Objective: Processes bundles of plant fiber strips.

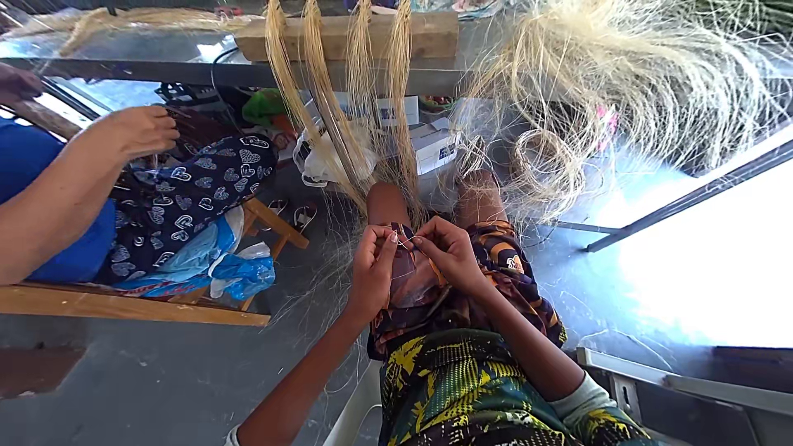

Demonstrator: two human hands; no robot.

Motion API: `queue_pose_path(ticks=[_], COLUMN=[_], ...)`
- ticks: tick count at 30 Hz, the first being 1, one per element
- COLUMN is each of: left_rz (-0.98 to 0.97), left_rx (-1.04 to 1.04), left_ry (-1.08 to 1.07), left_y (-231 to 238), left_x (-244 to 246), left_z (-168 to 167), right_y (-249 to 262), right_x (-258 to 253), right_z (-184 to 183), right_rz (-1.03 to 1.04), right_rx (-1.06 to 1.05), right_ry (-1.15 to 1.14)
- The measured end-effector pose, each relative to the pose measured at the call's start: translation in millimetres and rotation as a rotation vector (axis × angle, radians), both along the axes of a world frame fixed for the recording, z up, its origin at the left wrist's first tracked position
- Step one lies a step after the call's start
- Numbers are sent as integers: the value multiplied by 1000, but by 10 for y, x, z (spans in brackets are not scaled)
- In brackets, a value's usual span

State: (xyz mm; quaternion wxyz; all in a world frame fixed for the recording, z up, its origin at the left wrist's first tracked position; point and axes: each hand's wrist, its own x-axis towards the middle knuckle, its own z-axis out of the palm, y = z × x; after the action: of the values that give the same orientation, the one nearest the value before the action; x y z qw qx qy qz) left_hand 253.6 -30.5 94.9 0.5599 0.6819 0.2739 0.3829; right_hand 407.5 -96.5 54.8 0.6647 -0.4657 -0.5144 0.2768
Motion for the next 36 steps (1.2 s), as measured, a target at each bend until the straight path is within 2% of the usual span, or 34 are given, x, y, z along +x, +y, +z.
queue_pose_path(ticks=[11, 23, 28, 36], left_rz=[-25, -17, -37, -123], left_rx=[-119, -30, -58, -163], left_ry=[-95, -5, -33, -87], left_y=[20, 41, 40, 67], left_x=[7, -12, -15, -35], left_z=[-33, -41, -38, -29], right_y=[-10, -49, -22, -11], right_x=[-4, -21, -16, -7], right_z=[-14, -5, -33, -29], right_rz=[-7, 54, -22, -76], right_rx=[-11, 14, 38, -69], right_ry=[-45, -99, -142, -144])
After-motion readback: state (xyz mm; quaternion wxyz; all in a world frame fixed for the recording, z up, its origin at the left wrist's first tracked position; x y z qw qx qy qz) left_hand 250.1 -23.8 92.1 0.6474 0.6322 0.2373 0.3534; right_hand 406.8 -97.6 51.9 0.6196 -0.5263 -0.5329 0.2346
